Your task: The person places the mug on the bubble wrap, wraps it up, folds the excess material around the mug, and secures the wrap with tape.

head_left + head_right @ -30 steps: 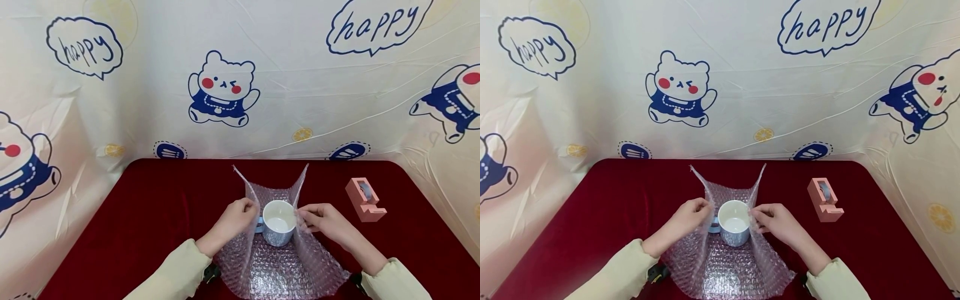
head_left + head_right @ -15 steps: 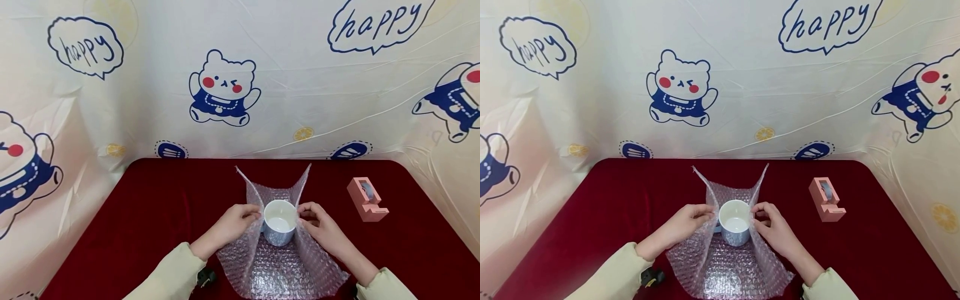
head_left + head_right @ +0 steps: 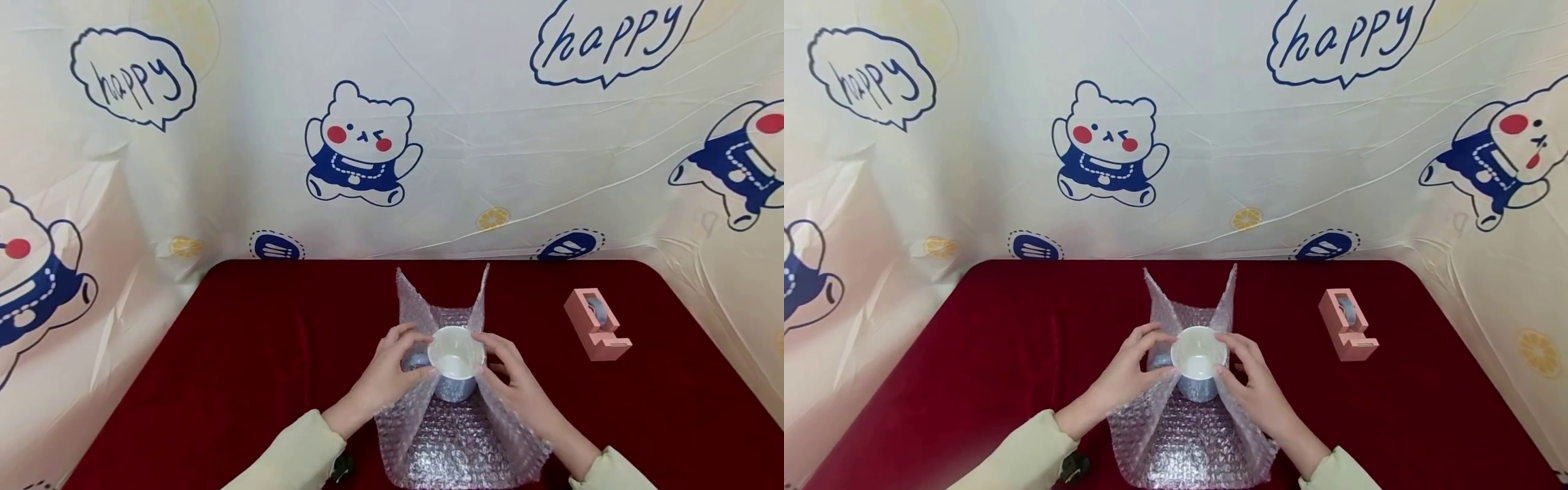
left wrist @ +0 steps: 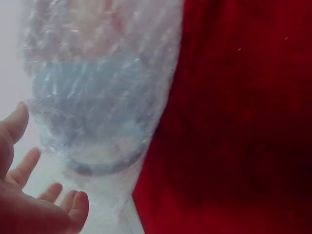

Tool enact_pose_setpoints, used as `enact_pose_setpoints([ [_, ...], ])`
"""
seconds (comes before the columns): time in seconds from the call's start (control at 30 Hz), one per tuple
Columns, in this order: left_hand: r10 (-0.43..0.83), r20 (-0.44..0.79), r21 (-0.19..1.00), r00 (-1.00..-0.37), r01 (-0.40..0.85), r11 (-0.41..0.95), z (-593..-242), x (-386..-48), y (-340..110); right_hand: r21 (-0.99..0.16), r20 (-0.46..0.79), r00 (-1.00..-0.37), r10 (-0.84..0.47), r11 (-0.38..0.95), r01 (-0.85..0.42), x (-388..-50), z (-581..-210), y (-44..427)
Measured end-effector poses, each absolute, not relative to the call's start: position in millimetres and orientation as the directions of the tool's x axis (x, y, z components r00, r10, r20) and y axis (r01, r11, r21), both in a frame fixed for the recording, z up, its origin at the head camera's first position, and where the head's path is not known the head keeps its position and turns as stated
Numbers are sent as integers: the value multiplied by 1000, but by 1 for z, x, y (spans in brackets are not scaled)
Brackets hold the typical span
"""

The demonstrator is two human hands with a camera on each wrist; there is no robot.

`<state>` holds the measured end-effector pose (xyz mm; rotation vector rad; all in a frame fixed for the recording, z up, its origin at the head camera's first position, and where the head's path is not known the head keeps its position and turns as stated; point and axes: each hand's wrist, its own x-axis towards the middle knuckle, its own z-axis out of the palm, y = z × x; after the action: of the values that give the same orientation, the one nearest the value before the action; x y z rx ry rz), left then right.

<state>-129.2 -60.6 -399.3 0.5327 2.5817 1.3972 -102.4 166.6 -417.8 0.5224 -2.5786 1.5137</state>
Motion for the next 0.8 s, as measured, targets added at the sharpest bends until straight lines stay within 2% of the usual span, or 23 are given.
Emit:
enact_pose_setpoints([
  [0.17, 405, 49, 823, -913, 266, 501, -405, -128, -59, -834, 214, -948, -236, 461, -303, -102, -420, 164],
  [0.33, 443, 118, 755, -889, 370, 542, -408, -125, -57, -811, 197, -951, -239, 506, -295, -101, -422, 163],
  [0.43, 458, 175, 656, -872, 450, 606, -409, -123, -57, -802, 189, -954, -234, 524, -287, -101, -422, 162],
  [0.6, 495, 276, 397, -824, 566, 722, -410, -120, -56, -807, 160, -960, -231, 529, -262, -100, -421, 161],
  [0.8, 553, 404, 178, -728, 656, 733, -412, -125, -54, -826, 108, -968, -227, 521, -214, -101, -420, 161],
])
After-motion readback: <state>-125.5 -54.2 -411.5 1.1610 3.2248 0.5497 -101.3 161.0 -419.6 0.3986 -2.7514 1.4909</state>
